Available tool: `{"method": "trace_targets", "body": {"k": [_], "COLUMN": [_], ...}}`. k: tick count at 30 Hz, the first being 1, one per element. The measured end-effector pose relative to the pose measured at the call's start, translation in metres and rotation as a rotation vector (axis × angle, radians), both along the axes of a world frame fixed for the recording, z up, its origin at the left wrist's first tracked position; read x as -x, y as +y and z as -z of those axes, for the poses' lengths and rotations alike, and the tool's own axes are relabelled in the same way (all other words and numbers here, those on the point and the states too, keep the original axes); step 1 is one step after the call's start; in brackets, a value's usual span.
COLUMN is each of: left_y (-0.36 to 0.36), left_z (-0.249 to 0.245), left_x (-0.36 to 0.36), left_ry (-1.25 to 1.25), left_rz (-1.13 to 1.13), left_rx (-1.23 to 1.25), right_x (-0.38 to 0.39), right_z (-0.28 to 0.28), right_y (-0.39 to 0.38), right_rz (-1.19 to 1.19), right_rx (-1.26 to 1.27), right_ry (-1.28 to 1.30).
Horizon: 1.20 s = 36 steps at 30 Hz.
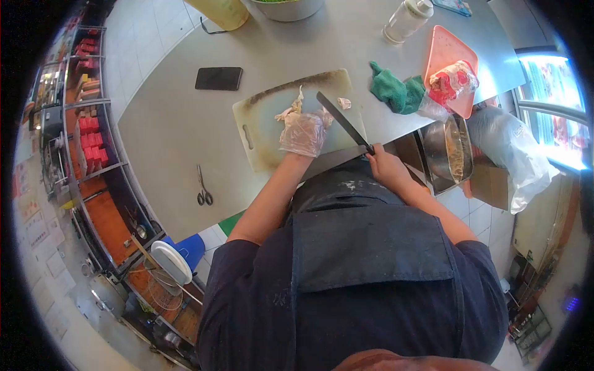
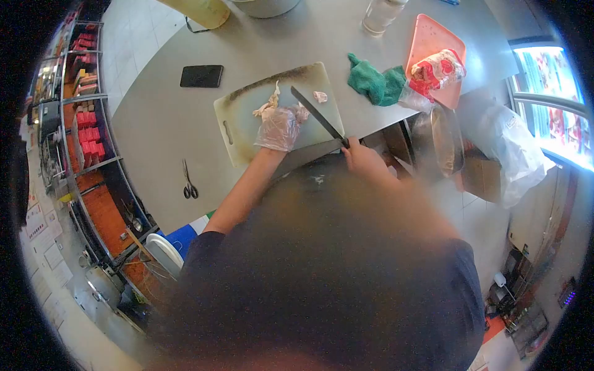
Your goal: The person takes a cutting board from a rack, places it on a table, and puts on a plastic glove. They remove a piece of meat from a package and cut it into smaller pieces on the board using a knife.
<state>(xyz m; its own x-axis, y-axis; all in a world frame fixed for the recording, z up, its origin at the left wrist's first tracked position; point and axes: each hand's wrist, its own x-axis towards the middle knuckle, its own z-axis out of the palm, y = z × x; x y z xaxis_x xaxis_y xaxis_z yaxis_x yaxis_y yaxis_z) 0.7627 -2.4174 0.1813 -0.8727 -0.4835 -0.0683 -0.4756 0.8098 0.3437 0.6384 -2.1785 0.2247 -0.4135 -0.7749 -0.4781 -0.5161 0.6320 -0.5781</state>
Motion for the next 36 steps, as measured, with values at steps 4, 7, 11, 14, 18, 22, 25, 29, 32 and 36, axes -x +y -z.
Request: {"method": "trace_targets", "body": {"k": [4, 7, 11, 14, 18, 22, 25, 29, 32, 36], "left_y": [-0.001, -0.003, -0.007, -0.008, -0.010, -0.008, -0.011, -0.016, -0.010, -0.013], "left_z": [0.039, 0.034, 0.027, 0.020, 0.032, 0.041, 0.030, 0.031, 0.037, 0.038], "left_x": [-0.015, -0.012, 0.002, 0.000, -0.011, -0.012, -0.004, 0.001, 0.005, 0.004], "left_ry": [0.124, 0.191, 0.166, 0.186, 0.141, 0.174, 0.221, 0.224, 0.183, 0.179], "left_rz": [-0.007, 0.025, 0.026, 0.010, 0.040, 0.043, 0.038, 0.005, 0.005, -0.007], "left_rx": [0.083, 0.111, 0.006, 0.004, 0.141, 0.131, 0.084, -0.016, 0.055, 0.093], "right_x": [-0.002, -0.004, -0.008, -0.008, -0.012, -0.012, -0.013, -0.016, -0.010, -0.010], "right_z": [0.006, 0.005, 0.004, 0.001, 0.005, 0.002, 0.002, 0.007, 0.010, 0.004], "right_y": [-0.016, -0.024, -0.031, -0.036, -0.035, -0.038, -0.048, -0.058, -0.022, -0.004], "right_rz": [-0.031, -0.036, -0.061, -0.041, -0.031, -0.038, -0.034, -0.038, -0.035, -0.039], "right_rx": [-0.016, -0.043, -0.014, 0.009, 0.015, -0.039, -0.079, -0.091, -0.108, -0.179], "right_ry": [0.035, 0.051, 0.048, 0.056, 0.062, 0.078, 0.083, 0.086, 0.081, 0.060]}}
